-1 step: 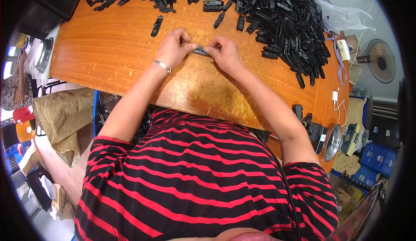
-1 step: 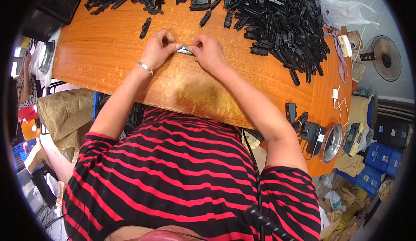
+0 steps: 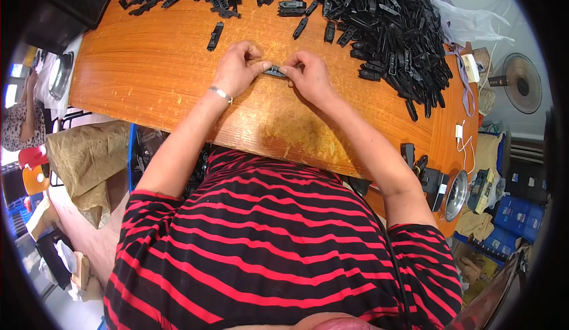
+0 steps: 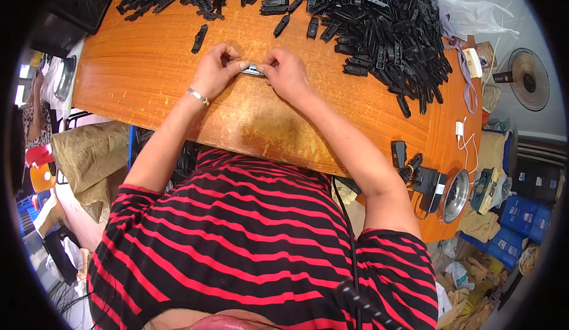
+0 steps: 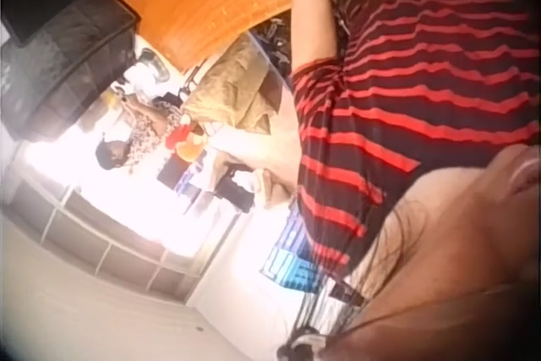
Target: The recorder is assembling small black plastic components by snapping pieces together on a wooden workbench.
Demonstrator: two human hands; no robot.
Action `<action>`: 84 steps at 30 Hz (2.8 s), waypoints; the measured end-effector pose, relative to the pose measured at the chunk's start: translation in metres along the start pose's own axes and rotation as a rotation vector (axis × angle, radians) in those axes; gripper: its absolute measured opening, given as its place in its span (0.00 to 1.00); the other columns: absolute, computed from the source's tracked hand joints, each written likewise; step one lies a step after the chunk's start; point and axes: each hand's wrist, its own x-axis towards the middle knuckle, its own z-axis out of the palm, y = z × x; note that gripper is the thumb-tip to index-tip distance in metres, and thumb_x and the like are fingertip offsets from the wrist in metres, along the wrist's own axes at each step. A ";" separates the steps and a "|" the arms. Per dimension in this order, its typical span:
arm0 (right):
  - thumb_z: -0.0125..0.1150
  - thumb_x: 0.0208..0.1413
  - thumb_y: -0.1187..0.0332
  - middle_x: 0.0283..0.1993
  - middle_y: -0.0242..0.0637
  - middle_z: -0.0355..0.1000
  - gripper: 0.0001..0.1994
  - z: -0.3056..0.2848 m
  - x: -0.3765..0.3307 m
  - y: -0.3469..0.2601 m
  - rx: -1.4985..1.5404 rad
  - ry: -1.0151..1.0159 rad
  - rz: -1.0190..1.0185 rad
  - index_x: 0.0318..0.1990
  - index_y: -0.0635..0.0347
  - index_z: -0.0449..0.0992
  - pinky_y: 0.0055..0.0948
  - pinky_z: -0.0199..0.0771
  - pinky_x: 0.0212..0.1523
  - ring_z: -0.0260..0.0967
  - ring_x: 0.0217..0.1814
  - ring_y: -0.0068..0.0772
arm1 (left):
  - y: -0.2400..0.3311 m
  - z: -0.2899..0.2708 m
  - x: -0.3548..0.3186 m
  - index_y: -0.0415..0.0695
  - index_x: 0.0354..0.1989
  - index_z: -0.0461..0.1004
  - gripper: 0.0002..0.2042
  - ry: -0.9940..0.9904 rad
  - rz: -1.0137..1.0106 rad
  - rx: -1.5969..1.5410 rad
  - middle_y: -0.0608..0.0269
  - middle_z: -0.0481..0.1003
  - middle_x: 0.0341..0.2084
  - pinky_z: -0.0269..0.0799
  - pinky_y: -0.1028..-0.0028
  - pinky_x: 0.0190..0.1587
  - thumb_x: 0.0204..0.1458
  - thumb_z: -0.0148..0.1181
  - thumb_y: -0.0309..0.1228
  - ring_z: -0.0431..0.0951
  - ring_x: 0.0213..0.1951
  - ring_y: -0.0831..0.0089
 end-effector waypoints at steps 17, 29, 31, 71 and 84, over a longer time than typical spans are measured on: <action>0.59 0.52 0.69 0.33 0.45 0.70 0.09 -0.005 -0.030 -0.036 -0.202 -0.102 -0.274 0.38 0.64 0.73 0.36 0.70 0.36 0.70 0.35 0.46 | 0.016 -0.004 -0.046 0.37 0.38 0.75 0.13 -0.221 -0.153 -0.409 0.69 0.76 0.29 0.68 0.81 0.34 0.45 0.69 0.28 0.71 0.29 0.84; 0.59 0.55 0.67 0.34 0.38 0.72 0.12 -0.002 -0.034 -0.045 -0.046 -0.131 -0.267 0.44 0.64 0.72 0.28 0.70 0.35 0.70 0.32 0.33 | 0.007 -0.038 -0.063 0.38 0.46 0.74 0.14 -0.133 -0.055 -0.373 0.64 0.76 0.37 0.70 0.79 0.40 0.51 0.61 0.25 0.73 0.37 0.80; 0.59 0.55 0.66 0.35 0.38 0.72 0.12 -0.010 -0.029 -0.038 -0.123 -0.107 -0.311 0.44 0.63 0.73 0.29 0.71 0.36 0.71 0.33 0.34 | -0.004 -0.066 -0.077 0.36 0.50 0.71 0.14 -0.121 -0.142 -0.397 0.63 0.76 0.40 0.70 0.79 0.41 0.55 0.56 0.24 0.73 0.39 0.79; 0.55 0.57 0.66 0.36 0.42 0.73 0.10 0.002 0.028 -0.032 -0.409 0.123 -0.428 0.41 0.61 0.77 0.36 0.71 0.33 0.72 0.33 0.42 | -0.004 -0.048 0.005 0.35 0.39 0.72 0.08 0.086 -0.231 -0.822 0.60 0.76 0.32 0.74 0.78 0.32 0.52 0.59 0.21 0.78 0.30 0.74; 0.56 0.60 0.66 0.28 0.32 0.73 0.10 -0.025 0.016 -0.057 0.456 -0.077 0.221 0.39 0.65 0.73 0.17 0.69 0.20 0.68 0.22 0.16 | 0.028 -0.032 0.001 0.39 0.45 0.70 0.11 -0.120 -0.179 -1.050 0.62 0.76 0.35 0.76 0.83 0.38 0.53 0.57 0.21 0.79 0.37 0.75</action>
